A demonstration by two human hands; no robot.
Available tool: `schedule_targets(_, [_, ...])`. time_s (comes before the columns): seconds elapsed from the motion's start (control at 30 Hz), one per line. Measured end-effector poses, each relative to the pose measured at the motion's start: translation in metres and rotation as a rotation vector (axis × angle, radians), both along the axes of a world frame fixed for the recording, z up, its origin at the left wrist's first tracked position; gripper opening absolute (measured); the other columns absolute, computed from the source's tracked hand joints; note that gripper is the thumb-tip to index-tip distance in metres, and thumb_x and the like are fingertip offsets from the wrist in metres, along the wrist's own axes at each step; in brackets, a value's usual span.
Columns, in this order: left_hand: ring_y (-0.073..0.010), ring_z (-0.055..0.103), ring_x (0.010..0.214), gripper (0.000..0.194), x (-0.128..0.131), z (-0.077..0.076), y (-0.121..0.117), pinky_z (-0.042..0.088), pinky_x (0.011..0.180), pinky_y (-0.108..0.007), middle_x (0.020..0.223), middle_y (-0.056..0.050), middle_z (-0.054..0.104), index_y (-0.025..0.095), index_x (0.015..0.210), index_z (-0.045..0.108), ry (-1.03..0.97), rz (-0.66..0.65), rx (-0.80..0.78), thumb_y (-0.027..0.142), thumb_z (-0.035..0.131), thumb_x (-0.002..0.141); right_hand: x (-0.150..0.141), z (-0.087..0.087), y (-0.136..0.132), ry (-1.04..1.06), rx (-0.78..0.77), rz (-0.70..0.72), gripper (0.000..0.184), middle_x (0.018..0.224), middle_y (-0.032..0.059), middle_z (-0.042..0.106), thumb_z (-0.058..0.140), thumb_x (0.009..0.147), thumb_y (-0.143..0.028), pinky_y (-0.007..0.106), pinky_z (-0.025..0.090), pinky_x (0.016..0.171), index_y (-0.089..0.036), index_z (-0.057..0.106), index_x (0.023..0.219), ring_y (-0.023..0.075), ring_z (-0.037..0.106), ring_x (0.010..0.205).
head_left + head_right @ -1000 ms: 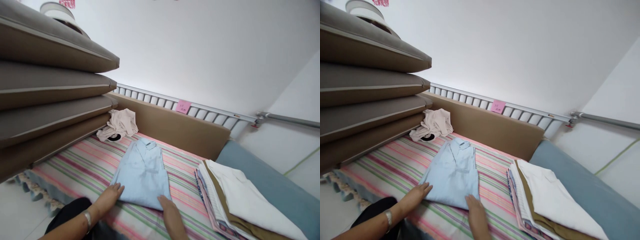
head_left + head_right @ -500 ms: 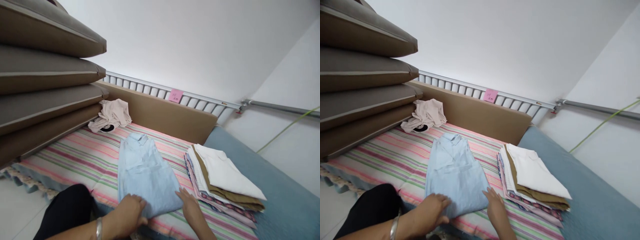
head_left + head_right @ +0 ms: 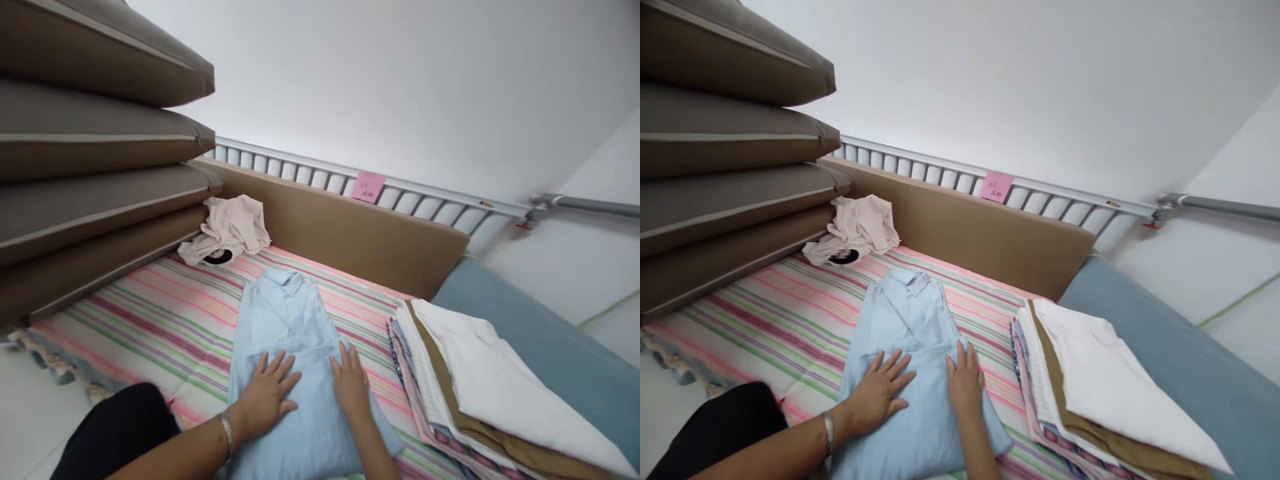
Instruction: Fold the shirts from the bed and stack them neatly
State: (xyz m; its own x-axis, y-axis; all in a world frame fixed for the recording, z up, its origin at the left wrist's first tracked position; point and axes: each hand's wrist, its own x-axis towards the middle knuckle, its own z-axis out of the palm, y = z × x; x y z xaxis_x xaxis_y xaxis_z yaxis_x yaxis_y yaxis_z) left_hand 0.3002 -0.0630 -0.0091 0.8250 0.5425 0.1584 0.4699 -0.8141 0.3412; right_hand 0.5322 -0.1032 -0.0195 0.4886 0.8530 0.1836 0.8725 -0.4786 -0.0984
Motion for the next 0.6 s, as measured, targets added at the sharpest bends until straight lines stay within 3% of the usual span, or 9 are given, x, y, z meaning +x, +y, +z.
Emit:
schedule_targets(0.2, [-0.0362, 0.012, 0.137, 0.060, -0.011, 0.004, 0.005, 0.008, 0.104, -0.068, 0.151, -0.007, 0.020, 0.036, 0.141, 0.025, 0.000, 0.032, -0.073, 0.058, 0.036, 0.087, 0.008, -0.021, 0.012, -0.028, -0.129, 0.125, 0.056, 0.148, 0.0105, 0.028, 0.030, 0.088, -0.051, 0.047, 0.023, 0.107, -0.028, 0.031, 0.139, 0.0264, 0.022, 0.136])
schedule_targets(0.5, [-0.0353, 0.012, 0.138, 0.062, -0.015, 0.006, 0.004, 0.006, 0.106, -0.065, 0.150, -0.008, 0.022, 0.033, 0.139, 0.032, -0.069, 0.020, -0.157, 0.063, 0.037, 0.084, 0.012, -0.016, 0.011, -0.023, -0.095, 0.201, 0.057, 0.143, 0.0138, 0.036, 0.029, 0.088, -0.049, 0.051, 0.032, 0.103, -0.021, 0.038, 0.137, 0.0294, 0.031, 0.133])
schedule_targets(0.6, [-0.0340, 0.016, 0.137, 0.060, -0.025, 0.004, 0.008, 0.010, 0.106, -0.064, 0.149, -0.007, 0.025, 0.033, 0.139, 0.033, -0.078, 0.011, -0.143, 0.059, 0.040, 0.085, 0.014, -0.016, -0.002, -0.002, -0.055, 0.208, 0.058, 0.140, 0.0133, 0.042, 0.029, 0.087, -0.048, 0.049, 0.034, 0.102, -0.016, 0.044, 0.133, 0.0296, 0.034, 0.131])
